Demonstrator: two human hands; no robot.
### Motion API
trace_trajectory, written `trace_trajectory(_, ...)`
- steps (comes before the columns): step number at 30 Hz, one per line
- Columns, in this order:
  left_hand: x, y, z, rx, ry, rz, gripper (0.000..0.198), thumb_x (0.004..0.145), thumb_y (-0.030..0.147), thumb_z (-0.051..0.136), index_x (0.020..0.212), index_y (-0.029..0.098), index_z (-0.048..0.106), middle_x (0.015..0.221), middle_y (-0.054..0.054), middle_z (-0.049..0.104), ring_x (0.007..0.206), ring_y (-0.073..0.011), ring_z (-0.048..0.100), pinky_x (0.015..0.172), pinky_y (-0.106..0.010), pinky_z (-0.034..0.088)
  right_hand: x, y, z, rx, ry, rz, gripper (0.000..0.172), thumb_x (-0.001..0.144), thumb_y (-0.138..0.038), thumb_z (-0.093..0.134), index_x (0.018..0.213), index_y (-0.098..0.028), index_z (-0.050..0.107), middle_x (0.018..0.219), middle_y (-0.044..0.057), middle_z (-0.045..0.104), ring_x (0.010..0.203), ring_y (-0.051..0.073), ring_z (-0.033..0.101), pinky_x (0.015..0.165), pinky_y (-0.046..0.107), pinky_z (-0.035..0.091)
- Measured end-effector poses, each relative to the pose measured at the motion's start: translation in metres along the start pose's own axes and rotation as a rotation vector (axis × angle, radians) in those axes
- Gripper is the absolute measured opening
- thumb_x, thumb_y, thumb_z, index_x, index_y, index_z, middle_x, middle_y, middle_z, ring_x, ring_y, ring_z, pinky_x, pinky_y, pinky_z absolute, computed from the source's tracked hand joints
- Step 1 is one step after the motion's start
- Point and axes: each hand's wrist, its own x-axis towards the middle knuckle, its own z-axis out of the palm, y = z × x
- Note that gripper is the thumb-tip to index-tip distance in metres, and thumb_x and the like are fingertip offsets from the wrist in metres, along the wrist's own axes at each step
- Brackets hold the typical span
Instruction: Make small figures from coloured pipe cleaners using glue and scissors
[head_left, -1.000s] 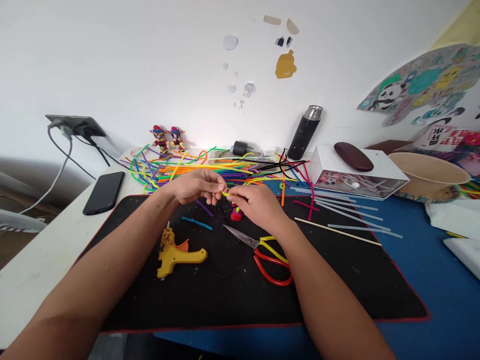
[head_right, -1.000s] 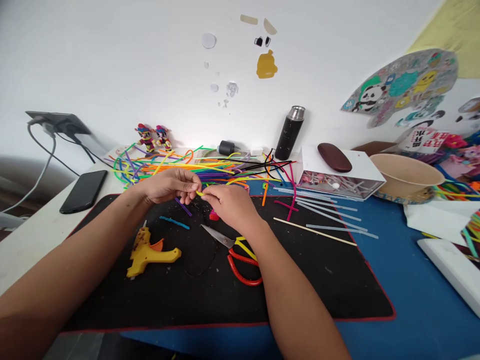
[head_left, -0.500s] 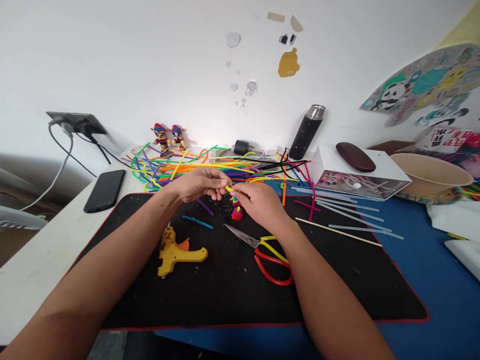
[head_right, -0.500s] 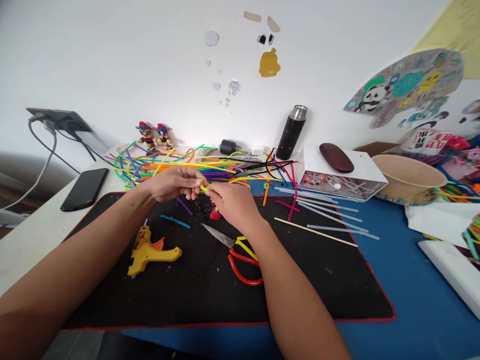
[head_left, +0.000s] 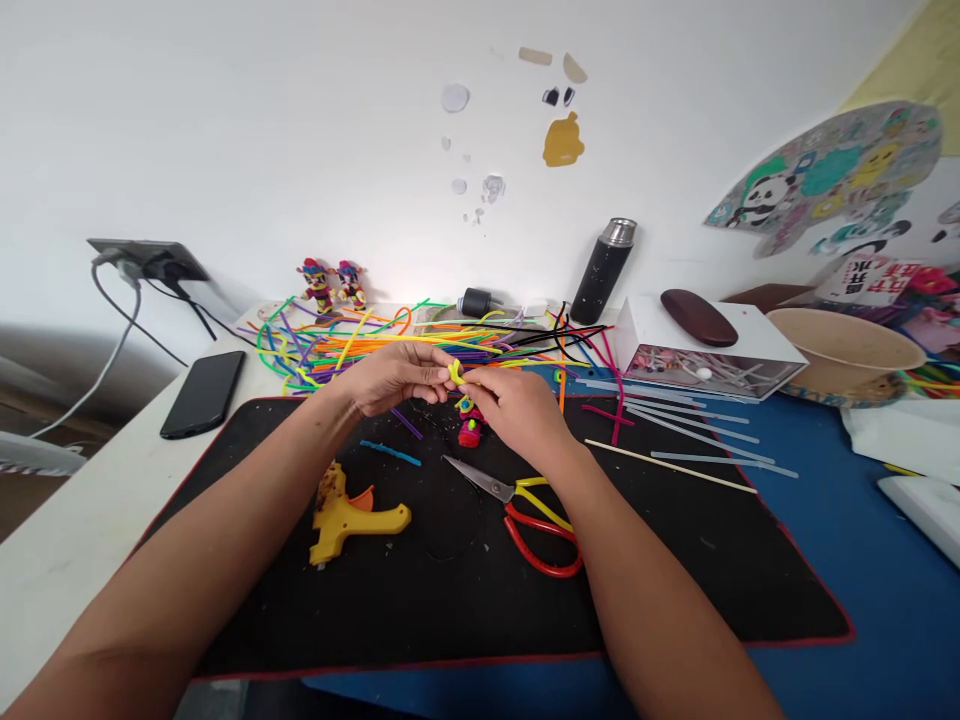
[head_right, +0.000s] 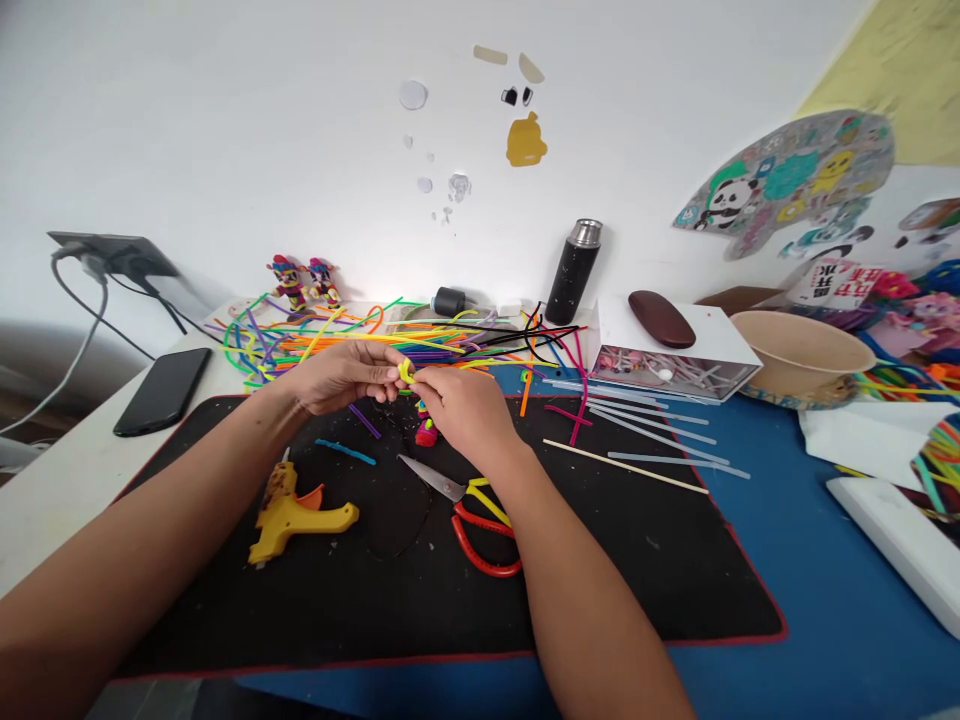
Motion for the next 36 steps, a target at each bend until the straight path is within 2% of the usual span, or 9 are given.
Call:
trace_trajectory(5, -0.001, 0.002, 0.001, 0.092, 0.018, 0.006, 0.032, 0.064, 0.025, 0.101, 0.088, 0.013, 0.083, 0.072, -0.007, 0.079, 0.059, -0.0153, 0.075, 0.055, -0.018, 0.063, 0.000, -0.003, -0.003, -0.058, -0.063, -0.001, 0.020, 0.107, -0.028, 0.060, 0.106, -0.026, 0.079, 0.103, 0.005, 0.083, 0.091, 0.023, 0.074, 0.071, 0.031, 0.039)
trace_trajectory(9, -0.003, 0.004, 0.004, 0.156, 0.038, 0.029, 0.032, 0.065, 0.029, 0.101, 0.085, 0.012, 0.082, 0.069, -0.007, 0.078, 0.057, -0.0142, 0.073, 0.054, -0.018, 0.062, 0.000, -0.003, -0.003, -0.093, -0.085, -0.004, 0.022, 0.107, -0.028, 0.058, 0.104, -0.024, 0.079, 0.102, 0.005, 0.083, 0.090, 0.022, 0.073, 0.069, 0.031, 0.036)
trace_trajectory(13, -0.003, 0.005, 0.007, 0.138, 0.031, 0.024, 0.033, 0.065, 0.030, 0.100, 0.084, 0.013, 0.081, 0.070, -0.006, 0.078, 0.058, -0.0138, 0.073, 0.055, -0.018, 0.061, 0.000, -0.002, -0.002, -0.046, -0.067, 0.018, 0.018, 0.106, -0.029, 0.061, 0.104, -0.024, 0.079, 0.095, 0.004, 0.082, 0.084, 0.021, 0.072, 0.068, 0.030, 0.036)
trace_trajectory(20, 0.000, 0.002, 0.005, 0.105, 0.093, 0.013, 0.038, 0.060, 0.031, 0.102, 0.085, 0.014, 0.080, 0.075, -0.005, 0.079, 0.063, -0.0144, 0.075, 0.057, -0.018, 0.062, 0.000, -0.002, -0.005, 0.083, -0.001, 0.090, 0.019, 0.103, -0.033, 0.065, 0.116, -0.025, 0.077, 0.086, 0.001, 0.081, 0.073, 0.018, 0.070, 0.067, 0.028, 0.039)
trace_trajectory(29, 0.004, -0.006, 0.015, 0.161, 0.075, 0.013, 0.041, 0.063, 0.036, 0.100, 0.087, 0.013, 0.077, 0.077, -0.006, 0.079, 0.067, -0.0156, 0.076, 0.061, -0.020, 0.063, -0.001, 0.001, -0.001, -0.083, -0.014, 0.052, 0.012, 0.103, -0.028, 0.065, 0.105, -0.024, 0.076, 0.096, 0.003, 0.083, 0.085, 0.021, 0.074, 0.069, 0.030, 0.038)
trace_trajectory(36, 0.004, -0.007, 0.018, 0.174, 0.057, 0.022, 0.040, 0.066, 0.037, 0.099, 0.089, 0.012, 0.077, 0.079, -0.005, 0.079, 0.068, -0.0146, 0.075, 0.063, -0.020, 0.062, 0.000, -0.001, -0.005, -0.118, -0.048, 0.087, 0.014, 0.103, -0.029, 0.063, 0.106, -0.024, 0.076, 0.093, 0.003, 0.083, 0.083, 0.022, 0.074, 0.067, 0.031, 0.036)
